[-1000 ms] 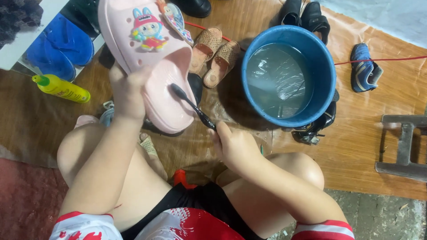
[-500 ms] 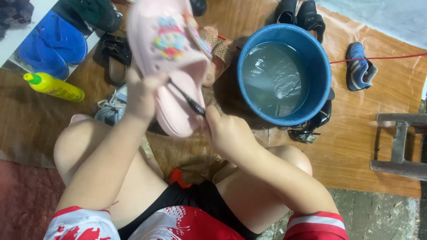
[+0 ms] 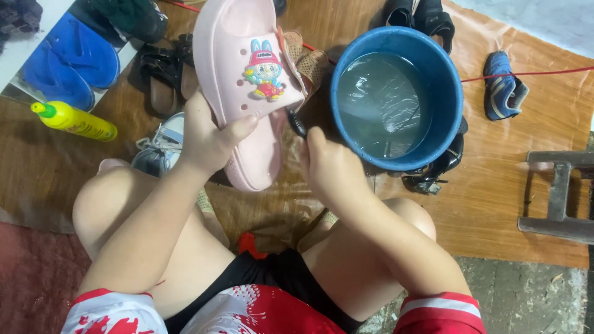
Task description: The person sits on the floor and cleans a pink slipper using a cloth and a toothbrush. They wipe the slipper with the cloth, then scrub it with the toothbrush, repeatedly dipping the brush into a blue basin of water.
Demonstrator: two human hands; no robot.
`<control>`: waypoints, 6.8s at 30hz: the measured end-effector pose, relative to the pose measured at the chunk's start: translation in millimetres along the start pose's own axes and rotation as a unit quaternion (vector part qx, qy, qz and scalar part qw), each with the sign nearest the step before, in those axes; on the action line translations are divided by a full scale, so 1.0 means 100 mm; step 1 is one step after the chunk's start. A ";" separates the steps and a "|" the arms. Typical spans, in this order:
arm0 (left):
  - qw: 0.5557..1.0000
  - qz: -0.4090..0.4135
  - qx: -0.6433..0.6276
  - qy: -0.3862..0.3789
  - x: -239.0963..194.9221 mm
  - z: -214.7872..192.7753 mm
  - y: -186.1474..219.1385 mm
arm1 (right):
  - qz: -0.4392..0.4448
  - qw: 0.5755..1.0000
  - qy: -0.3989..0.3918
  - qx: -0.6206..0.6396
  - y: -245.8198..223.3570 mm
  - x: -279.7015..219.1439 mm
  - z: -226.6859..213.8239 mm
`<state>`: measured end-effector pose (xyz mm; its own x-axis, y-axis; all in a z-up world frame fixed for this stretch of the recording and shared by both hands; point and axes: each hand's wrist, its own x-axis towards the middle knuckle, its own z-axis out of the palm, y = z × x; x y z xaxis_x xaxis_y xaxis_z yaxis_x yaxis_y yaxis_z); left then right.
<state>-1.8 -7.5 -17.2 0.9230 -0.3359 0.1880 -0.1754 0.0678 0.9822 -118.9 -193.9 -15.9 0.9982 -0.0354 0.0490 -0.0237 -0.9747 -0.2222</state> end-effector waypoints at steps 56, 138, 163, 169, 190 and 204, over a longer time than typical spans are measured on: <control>0.918 0.277 0.257 0.119 0.08 -0.74 0.00 | -0.081 0.982 -0.168 0.025 0.13 0.00 0.29; 0.878 -0.154 -0.415 0.183 0.07 -0.29 0.17 | 0.450 0.835 -0.301 0.095 2.35 0.30 1.38; 0.798 -0.167 -0.553 -0.174 -0.28 0.03 -0.02 | 0.341 0.879 -0.247 -0.224 4.33 -0.05 1.13; 0.828 -0.147 -0.488 -0.233 -0.25 -0.06 -0.21 | 0.377 0.844 -0.240 -0.297 3.91 -0.22 0.39; 0.878 -0.025 -0.417 -0.232 -0.13 -0.03 0.15 | -0.076 0.906 0.293 0.296 1.35 -0.05 -0.70; 0.912 -0.012 -0.349 -0.218 -0.14 -0.11 0.03 | -0.122 0.939 0.159 0.278 0.84 -0.46 -0.46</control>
<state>-12.0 7.8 -16.5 0.6734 -0.6757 0.3001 0.2430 0.5856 0.7733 -169.7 -284.2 8.0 0.9008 0.0243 0.4336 0.3250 -0.6998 -0.6361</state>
